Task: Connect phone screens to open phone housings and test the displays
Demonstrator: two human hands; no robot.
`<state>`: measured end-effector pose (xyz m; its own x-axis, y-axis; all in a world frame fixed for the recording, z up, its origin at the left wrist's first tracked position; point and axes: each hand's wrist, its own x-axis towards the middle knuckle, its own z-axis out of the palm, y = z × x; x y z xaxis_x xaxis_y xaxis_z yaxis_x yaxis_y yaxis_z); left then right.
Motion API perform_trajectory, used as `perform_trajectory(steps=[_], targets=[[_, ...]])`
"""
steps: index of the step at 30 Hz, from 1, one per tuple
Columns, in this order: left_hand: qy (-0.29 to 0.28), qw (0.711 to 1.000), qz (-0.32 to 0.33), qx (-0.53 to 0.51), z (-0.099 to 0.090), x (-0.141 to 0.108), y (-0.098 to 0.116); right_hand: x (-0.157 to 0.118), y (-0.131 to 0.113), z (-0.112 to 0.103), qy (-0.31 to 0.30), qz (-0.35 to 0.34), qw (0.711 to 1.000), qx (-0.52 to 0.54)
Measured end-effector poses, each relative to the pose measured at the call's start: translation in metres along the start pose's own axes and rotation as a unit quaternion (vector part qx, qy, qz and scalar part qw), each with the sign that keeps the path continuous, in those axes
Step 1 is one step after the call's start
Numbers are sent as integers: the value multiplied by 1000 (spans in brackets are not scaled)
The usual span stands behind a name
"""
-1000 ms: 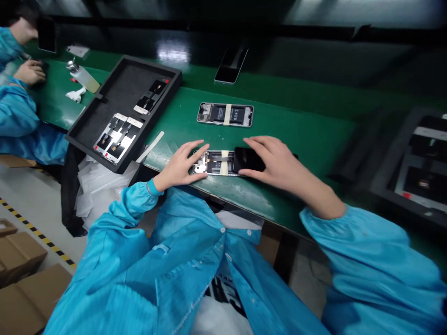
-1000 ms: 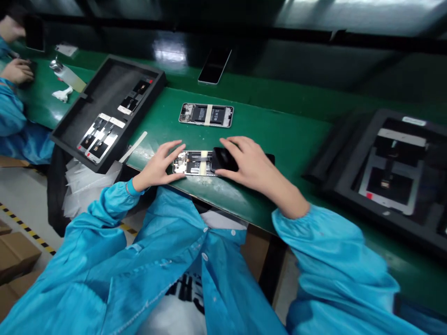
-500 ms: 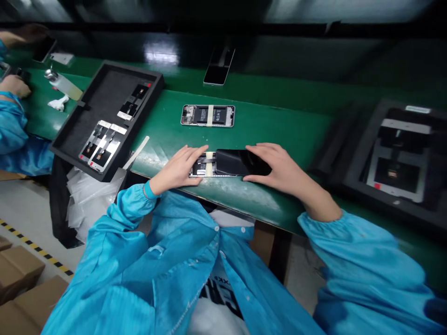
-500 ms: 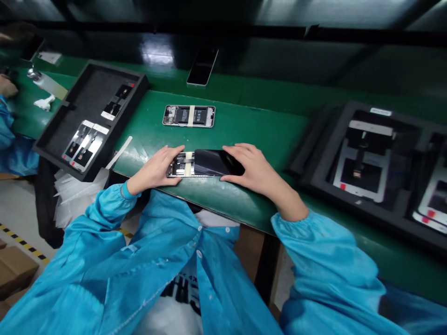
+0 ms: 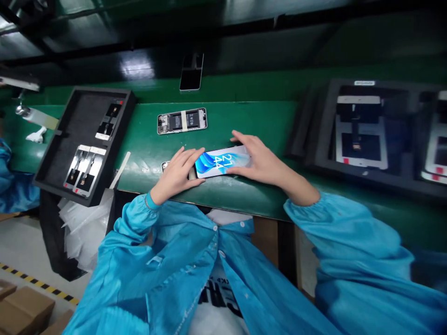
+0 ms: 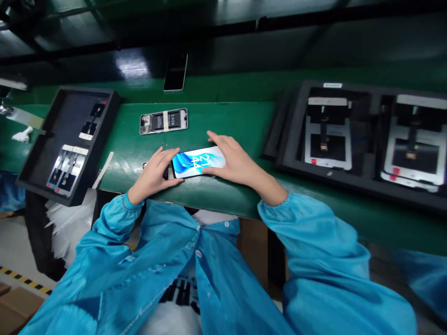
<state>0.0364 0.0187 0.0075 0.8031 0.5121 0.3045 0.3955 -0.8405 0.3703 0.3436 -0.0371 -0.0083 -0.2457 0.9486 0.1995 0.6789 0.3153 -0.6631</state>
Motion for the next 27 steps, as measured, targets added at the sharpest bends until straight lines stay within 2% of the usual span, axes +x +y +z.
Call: perform_trajectory(steps=[2,4,7,10,17,23,27], targets=[[19,1000,-2,21,1,-7,0,-2,0,-4,10,35,998,56],[33,999,-3,36,2,-12,1,-4,0,-8,7,65,986,156],[54,998,-1,45,2,-18,1,-7,-6,-14,20,112,944,309],[68,996,-3,53,3,-22,-1,-8,-17,-20,48,142,911,385],[92,994,-9,58,8,-25,-4,-9,-35,-29,66,149,865,474],[97,993,-8,66,9,-26,-3,-9,-39,-30,75,145,862,479],[102,993,0,62,9,-25,-2,-9,-41,-30,81,152,877,449]])
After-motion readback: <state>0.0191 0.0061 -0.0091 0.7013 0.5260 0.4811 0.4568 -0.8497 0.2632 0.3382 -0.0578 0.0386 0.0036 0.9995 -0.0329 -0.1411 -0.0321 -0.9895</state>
